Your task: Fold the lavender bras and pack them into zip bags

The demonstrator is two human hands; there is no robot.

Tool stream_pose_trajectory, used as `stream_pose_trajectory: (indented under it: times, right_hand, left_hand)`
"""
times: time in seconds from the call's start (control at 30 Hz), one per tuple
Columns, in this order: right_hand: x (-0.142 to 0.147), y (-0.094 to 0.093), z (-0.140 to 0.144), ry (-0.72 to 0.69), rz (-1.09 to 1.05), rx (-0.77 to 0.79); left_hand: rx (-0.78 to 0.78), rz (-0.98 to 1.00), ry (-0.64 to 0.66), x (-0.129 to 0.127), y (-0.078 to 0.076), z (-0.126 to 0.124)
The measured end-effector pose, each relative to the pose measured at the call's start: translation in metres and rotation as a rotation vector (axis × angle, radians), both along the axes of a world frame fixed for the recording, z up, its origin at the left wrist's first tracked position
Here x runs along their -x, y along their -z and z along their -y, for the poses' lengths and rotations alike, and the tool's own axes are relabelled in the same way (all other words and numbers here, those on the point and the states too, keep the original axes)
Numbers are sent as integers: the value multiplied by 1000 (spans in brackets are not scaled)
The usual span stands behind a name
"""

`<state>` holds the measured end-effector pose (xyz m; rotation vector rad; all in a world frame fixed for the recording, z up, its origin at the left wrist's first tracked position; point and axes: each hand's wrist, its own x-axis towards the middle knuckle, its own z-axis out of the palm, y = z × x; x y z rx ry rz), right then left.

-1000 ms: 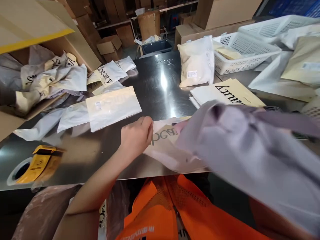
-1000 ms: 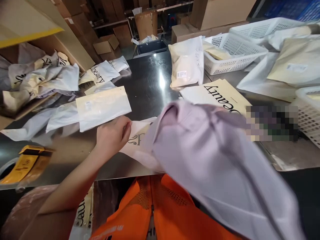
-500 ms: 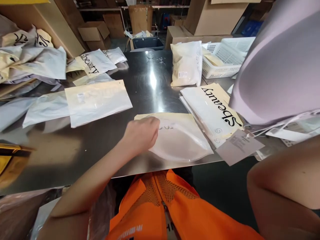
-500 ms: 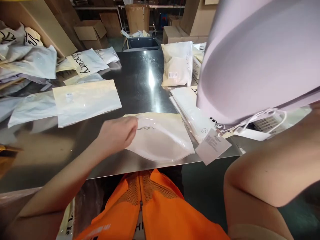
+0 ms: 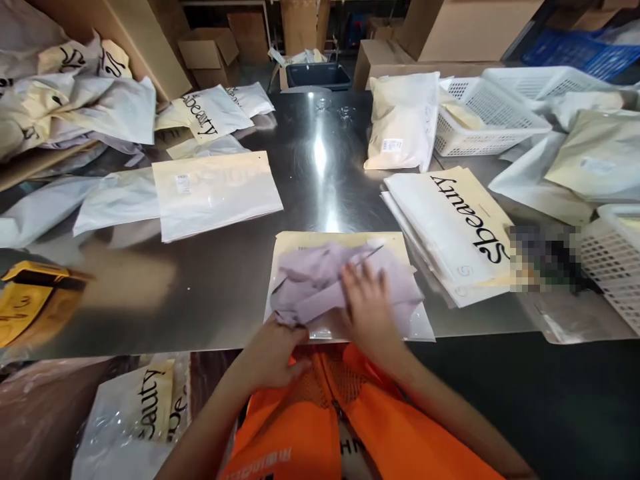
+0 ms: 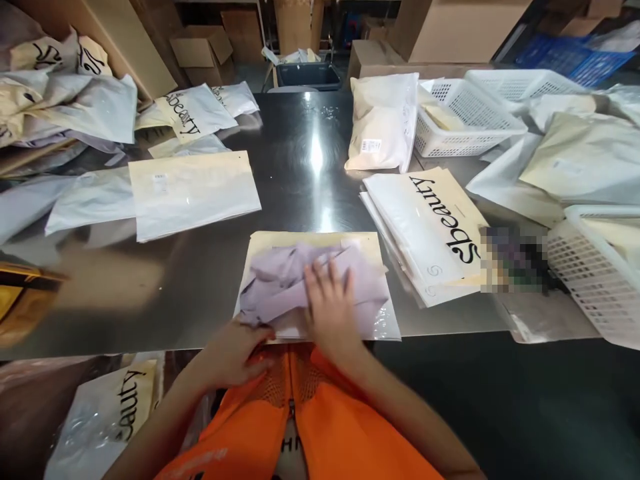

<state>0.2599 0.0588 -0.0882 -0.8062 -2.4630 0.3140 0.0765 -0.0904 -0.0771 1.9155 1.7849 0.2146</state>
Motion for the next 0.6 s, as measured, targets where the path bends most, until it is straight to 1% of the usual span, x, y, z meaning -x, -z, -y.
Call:
stream_pose_trajectory:
  times: [0.07,0.1,0.13,0.17,0.23,0.3,0.33,0.37,0.4,0.47,0.53,0.6]
  right_hand:
    - [9,24,28,-103,198,17]
    - [9,31,39,-124,210,34]
    - [7,33,45,-135,178,50]
    - [4,31,48,-137,122,61]
    - [-4,20,44,-118,5,52]
    - [-8,9,32,-110,-3,16]
    - [-7,6,26,-127,38,-3]
    - [-5,5,20,-159,97,-18]
    - [-1,7,16,-201,158,-25]
    - [6,15,11,-285,235,-32]
    - [9,23,11,-336,218,-31]
    - [1,24,10,-350,93,1]
  left_hand:
    - [16,-15,-75,3,-5,17]
    - [-12,-35,-115,5,-7,26]
    - [-70,-69,-160,8,-8,32]
    - [-147,-120,-215,11,-9,37]
    - [-358,-245,-333,17,-10,39]
    - [-582,-343,-406,24,-10,26]
    - [-642,-369,-421,27,-10,15]
    - [-659,-378,-423,29,-10,1]
    - [-633,-368,-417,31,-10,-14]
    - [-485,-233,-405,35,-10,-43]
    - [-363,-28,-420,39,-11,-63]
    - [-341,119,-477,45,-9,-69]
